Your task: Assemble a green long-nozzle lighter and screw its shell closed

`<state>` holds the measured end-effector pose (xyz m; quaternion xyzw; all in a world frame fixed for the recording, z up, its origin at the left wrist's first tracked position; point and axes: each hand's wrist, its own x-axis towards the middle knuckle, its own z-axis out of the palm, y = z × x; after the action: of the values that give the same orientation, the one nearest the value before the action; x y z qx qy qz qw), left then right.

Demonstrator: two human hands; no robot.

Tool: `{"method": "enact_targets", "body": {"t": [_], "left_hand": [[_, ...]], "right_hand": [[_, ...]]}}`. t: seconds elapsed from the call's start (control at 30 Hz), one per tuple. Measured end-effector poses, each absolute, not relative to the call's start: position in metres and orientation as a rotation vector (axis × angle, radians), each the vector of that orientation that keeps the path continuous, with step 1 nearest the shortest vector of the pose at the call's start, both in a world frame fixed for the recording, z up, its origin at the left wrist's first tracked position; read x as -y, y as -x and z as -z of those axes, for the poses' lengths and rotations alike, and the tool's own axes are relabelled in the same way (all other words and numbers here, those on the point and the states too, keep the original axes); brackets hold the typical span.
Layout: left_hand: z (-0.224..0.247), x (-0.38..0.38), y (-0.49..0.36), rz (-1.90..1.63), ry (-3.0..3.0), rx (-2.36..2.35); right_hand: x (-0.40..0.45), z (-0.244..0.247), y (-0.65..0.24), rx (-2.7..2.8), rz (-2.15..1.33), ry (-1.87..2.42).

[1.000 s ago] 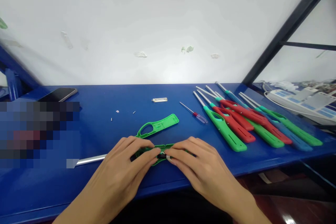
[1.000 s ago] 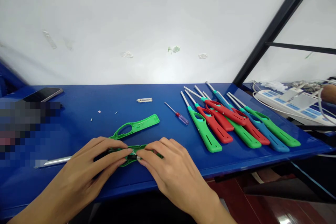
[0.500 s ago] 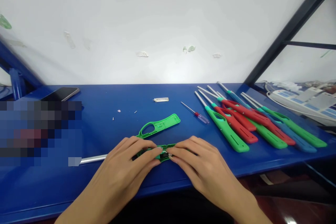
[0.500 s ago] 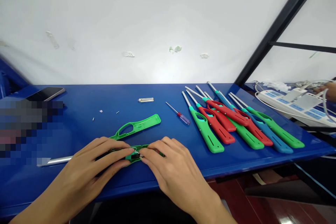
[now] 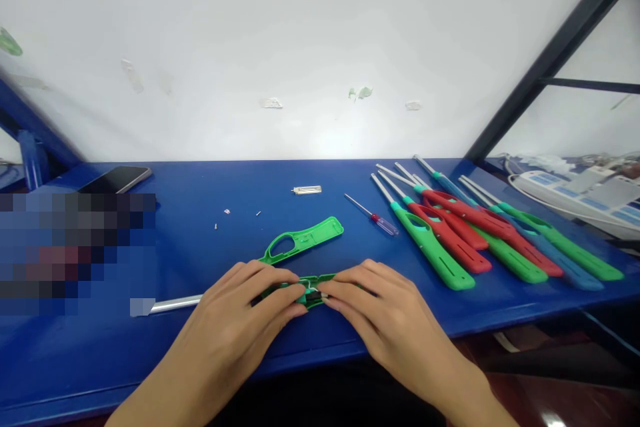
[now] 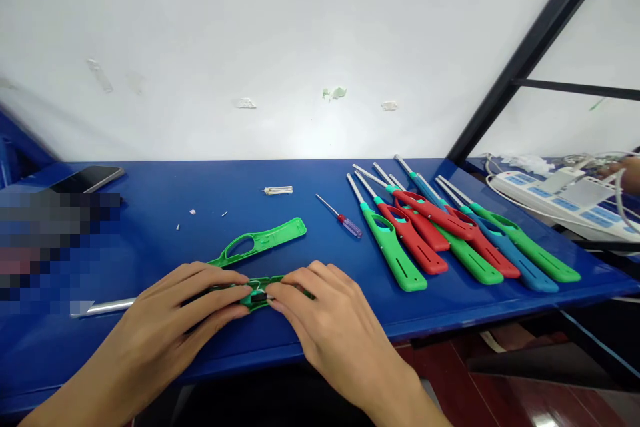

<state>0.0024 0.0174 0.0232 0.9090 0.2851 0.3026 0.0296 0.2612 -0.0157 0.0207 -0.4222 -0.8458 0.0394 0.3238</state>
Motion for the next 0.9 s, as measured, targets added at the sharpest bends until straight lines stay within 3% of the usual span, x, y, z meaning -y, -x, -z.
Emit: {"method": "enact_targets", "body": {"t": [0.53, 0.9], "left_hand": [[-0.0289, -0.0127, -0.0077, -1.000, -2.769, -0.882], [-0.0279, -0.0147, -0.0069, -1.036, -2.794, -0.873]], "right_hand": [[0.0138, -0.0238, -0.2621, 2.081, -0.304, 1.084], [0.0132, -0.0219, -0.2617, 2.099, -0.244, 1.106]]}}
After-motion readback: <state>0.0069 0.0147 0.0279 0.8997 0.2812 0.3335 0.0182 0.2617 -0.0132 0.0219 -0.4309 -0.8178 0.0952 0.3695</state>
